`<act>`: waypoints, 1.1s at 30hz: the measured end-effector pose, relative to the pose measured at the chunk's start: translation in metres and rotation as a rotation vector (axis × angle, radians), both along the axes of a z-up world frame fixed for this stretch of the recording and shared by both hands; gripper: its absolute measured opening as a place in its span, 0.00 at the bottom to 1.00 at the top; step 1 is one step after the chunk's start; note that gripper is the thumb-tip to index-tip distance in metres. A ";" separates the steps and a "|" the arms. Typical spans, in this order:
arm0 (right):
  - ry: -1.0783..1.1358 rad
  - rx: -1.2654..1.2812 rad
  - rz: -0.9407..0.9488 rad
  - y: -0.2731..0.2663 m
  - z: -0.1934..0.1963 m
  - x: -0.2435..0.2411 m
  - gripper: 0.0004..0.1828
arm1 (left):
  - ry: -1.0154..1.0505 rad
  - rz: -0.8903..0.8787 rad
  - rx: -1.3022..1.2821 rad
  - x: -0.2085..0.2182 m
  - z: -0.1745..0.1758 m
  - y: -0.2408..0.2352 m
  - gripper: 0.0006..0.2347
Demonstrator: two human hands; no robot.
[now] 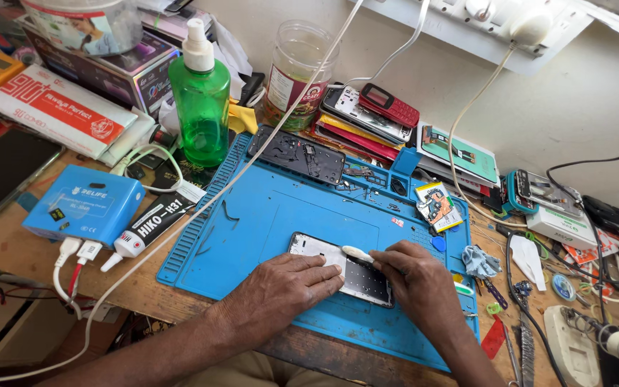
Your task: The person cleans the back of a disassembled smartphone using a cloth and a toothbrush. They wipe the surface repeatedly, switch tools, and continue scrubbing and wiping the same area throughout the clip.
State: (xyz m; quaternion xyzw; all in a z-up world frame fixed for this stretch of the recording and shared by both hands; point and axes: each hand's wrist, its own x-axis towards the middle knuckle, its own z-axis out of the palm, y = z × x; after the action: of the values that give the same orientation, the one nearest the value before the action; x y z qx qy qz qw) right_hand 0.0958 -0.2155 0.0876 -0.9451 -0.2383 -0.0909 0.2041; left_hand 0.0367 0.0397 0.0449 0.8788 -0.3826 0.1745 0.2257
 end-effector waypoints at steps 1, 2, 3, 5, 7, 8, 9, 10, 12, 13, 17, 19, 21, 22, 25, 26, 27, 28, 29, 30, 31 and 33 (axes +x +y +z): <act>0.012 0.011 -0.029 0.000 0.000 0.000 0.10 | 0.005 0.002 -0.003 0.001 0.001 0.000 0.18; 0.025 0.017 -0.050 0.000 0.001 0.002 0.10 | 0.008 0.001 -0.001 0.001 0.001 0.000 0.18; 0.037 0.022 -0.072 -0.001 0.002 0.003 0.10 | 0.010 0.001 0.002 0.001 0.001 0.001 0.18; 0.015 0.027 -0.015 -0.003 -0.001 0.001 0.10 | 0.026 0.001 -0.001 -0.001 0.000 0.000 0.18; 0.026 0.033 -0.029 -0.005 -0.002 0.001 0.10 | 0.026 0.001 -0.006 0.000 0.001 0.001 0.18; 0.053 0.028 -0.065 -0.007 -0.002 0.002 0.10 | 0.024 0.000 -0.008 0.001 0.001 0.000 0.18; 0.080 0.024 -0.102 -0.010 -0.001 0.002 0.10 | 0.021 -0.001 -0.010 0.002 0.001 0.000 0.18; 0.030 0.014 -0.059 -0.010 -0.002 0.001 0.10 | 0.020 -0.001 -0.011 0.001 0.000 0.000 0.17; -0.075 -0.004 0.026 -0.011 -0.003 0.000 0.11 | 0.030 -0.005 -0.012 0.001 0.001 0.000 0.18; -0.038 0.005 -0.007 -0.011 -0.003 0.000 0.11 | 0.033 -0.008 -0.011 0.001 0.001 0.001 0.18; 0.005 0.012 -0.048 -0.013 -0.002 -0.002 0.10 | 0.028 -0.015 -0.005 0.002 0.002 0.001 0.19; 0.029 -0.007 -0.079 -0.014 -0.003 0.000 0.10 | 0.027 -0.006 -0.004 0.003 0.002 0.000 0.18; 0.120 -0.045 -0.164 -0.017 -0.005 0.000 0.09 | 0.052 -0.010 -0.007 0.002 0.002 0.000 0.18; 0.077 -0.022 -0.120 -0.019 -0.007 0.000 0.10 | 0.063 -0.013 -0.010 0.003 0.001 0.000 0.18; 0.024 -0.008 -0.072 -0.027 -0.012 0.004 0.10 | 0.040 -0.012 -0.001 0.004 0.001 0.000 0.18; 0.061 -0.041 -0.110 -0.030 -0.013 0.006 0.10 | 0.042 -0.013 0.001 0.004 0.001 0.000 0.18; 0.098 -0.074 -0.148 -0.033 -0.015 0.007 0.09 | 0.045 -0.013 0.003 0.004 0.000 0.000 0.18; 0.056 -0.070 -0.113 -0.035 -0.017 0.007 0.09 | 0.048 -0.013 0.004 0.004 0.000 -0.001 0.18; 0.015 -0.065 -0.077 -0.038 -0.019 0.008 0.08 | 0.054 -0.010 0.008 0.004 -0.001 -0.001 0.18; -0.031 -0.059 -0.042 -0.040 -0.020 0.009 0.08 | 0.057 -0.008 0.013 0.005 -0.001 -0.001 0.18; 0.016 -0.083 -0.100 -0.041 -0.020 0.010 0.08 | 0.059 -0.005 0.018 0.006 -0.001 -0.001 0.18; 0.117 -0.131 -0.215 -0.045 -0.022 0.010 0.07 | 0.060 -0.013 0.012 0.005 -0.001 -0.001 0.18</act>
State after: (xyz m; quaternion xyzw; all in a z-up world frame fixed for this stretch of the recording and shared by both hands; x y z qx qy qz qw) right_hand 0.1055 -0.2604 0.0657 -0.9802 -0.1287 -0.0414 0.1447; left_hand 0.0415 0.0388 0.0435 0.8824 -0.3824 0.1442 0.2331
